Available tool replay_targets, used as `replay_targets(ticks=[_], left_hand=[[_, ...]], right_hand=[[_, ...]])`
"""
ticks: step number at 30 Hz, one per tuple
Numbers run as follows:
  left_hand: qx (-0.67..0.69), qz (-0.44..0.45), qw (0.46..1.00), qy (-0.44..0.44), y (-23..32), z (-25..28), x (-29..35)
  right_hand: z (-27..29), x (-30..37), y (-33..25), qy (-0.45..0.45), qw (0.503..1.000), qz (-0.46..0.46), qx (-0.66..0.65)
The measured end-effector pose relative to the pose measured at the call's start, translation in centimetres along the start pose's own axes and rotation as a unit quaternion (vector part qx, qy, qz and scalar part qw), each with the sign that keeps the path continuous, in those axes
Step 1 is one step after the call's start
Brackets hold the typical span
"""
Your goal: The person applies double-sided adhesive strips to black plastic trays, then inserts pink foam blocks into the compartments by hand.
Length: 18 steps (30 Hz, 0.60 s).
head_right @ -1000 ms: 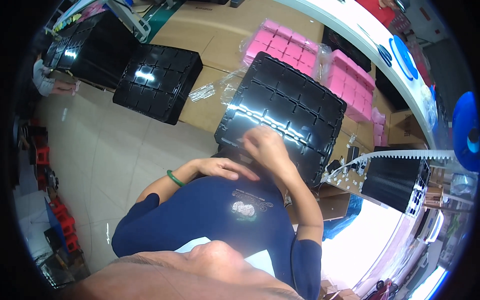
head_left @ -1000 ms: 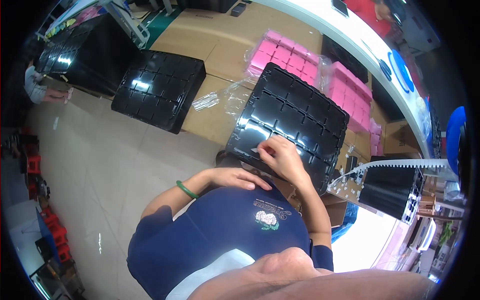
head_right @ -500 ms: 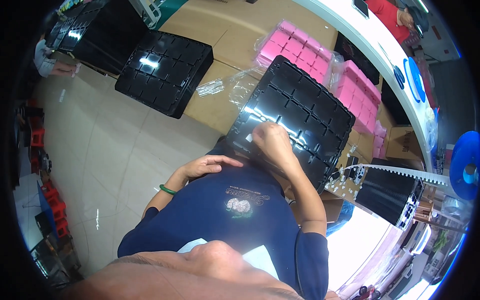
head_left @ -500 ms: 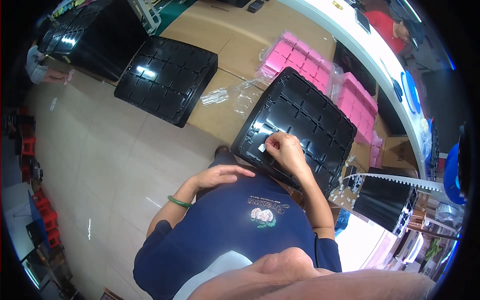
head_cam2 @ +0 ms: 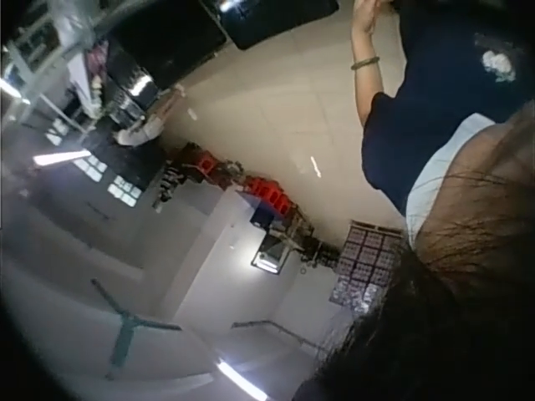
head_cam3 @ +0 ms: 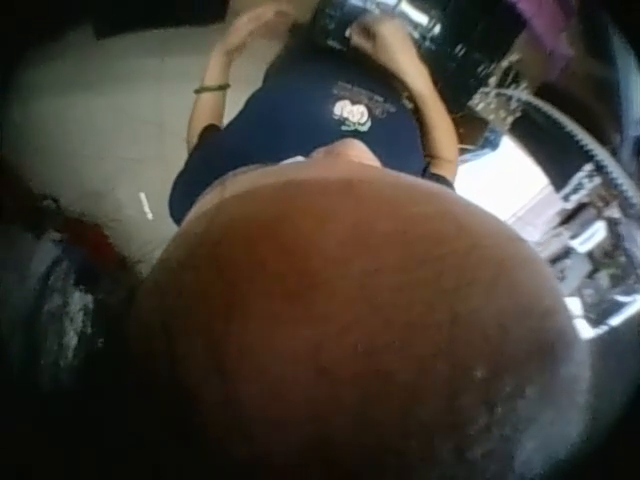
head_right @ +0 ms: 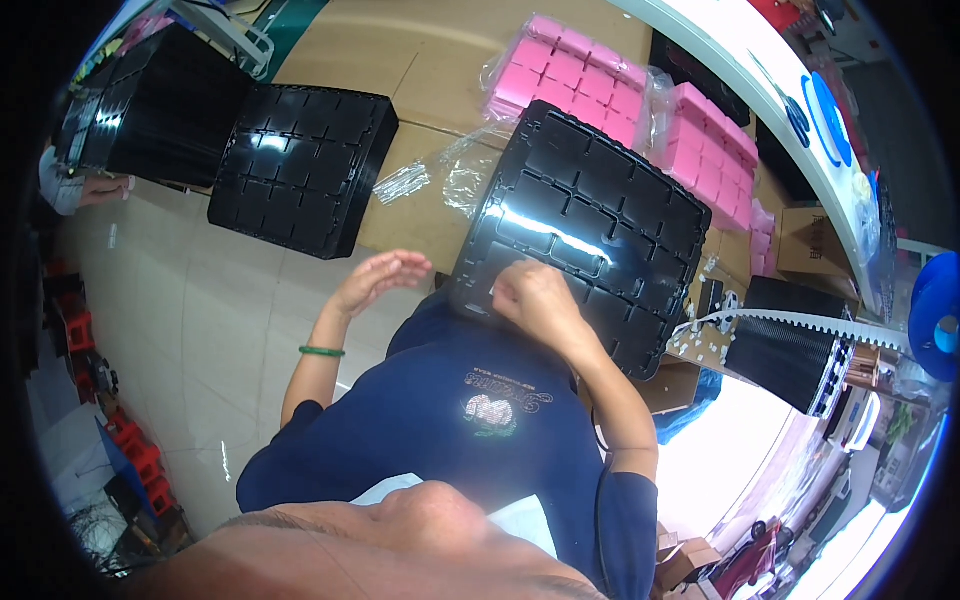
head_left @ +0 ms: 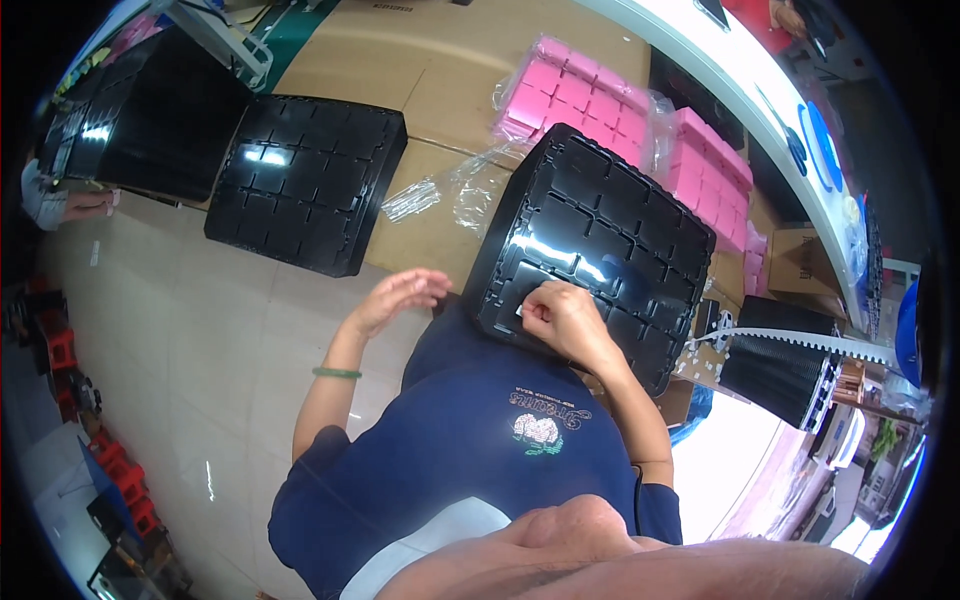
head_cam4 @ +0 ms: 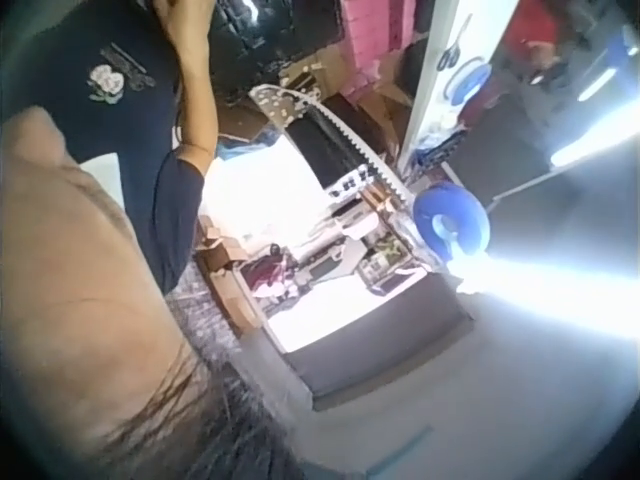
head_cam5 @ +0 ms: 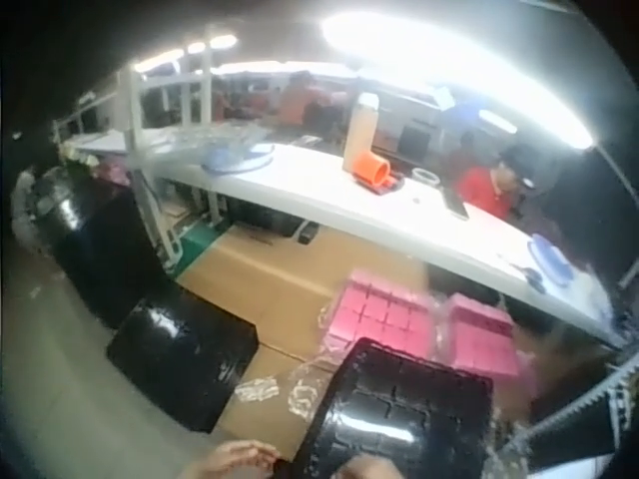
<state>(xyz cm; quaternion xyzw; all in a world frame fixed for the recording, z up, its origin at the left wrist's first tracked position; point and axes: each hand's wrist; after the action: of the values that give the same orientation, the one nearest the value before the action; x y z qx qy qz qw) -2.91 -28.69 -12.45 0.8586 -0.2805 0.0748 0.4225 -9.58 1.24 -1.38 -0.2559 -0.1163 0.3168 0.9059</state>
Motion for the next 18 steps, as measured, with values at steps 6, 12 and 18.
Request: replay_targets(ticks=[6, 12, 18], left_hand=[[-0.223, -0.137, 0.959, 0.110, 5.2, 2.6, -12.2], [-0.196, -0.186, 0.961, 0.064, 6.4, 0.6, -22.4], [-0.132, -0.142, 0.978, 0.082, 5.5, -2.1, -20.9]], right_hand=[[3.8, 5.6, -1.0, 0.030, 0.970, -0.205, -0.131], [3.1, 5.6, -2.8, 0.063, 0.969, -0.212, -0.110], [-0.5, 1.3, -1.7, 0.055, 0.991, -0.103, -0.059]])
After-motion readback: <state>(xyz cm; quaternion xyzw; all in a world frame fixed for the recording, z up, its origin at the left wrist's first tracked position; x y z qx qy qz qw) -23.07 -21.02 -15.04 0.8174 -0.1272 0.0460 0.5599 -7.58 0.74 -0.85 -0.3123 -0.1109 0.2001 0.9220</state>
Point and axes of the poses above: each hand's wrist, its own x-axis away from the middle knuckle, its own z-axis out of the back of the hand, y = z × x, and after that the axes turned 11 degrees about x, right-handed
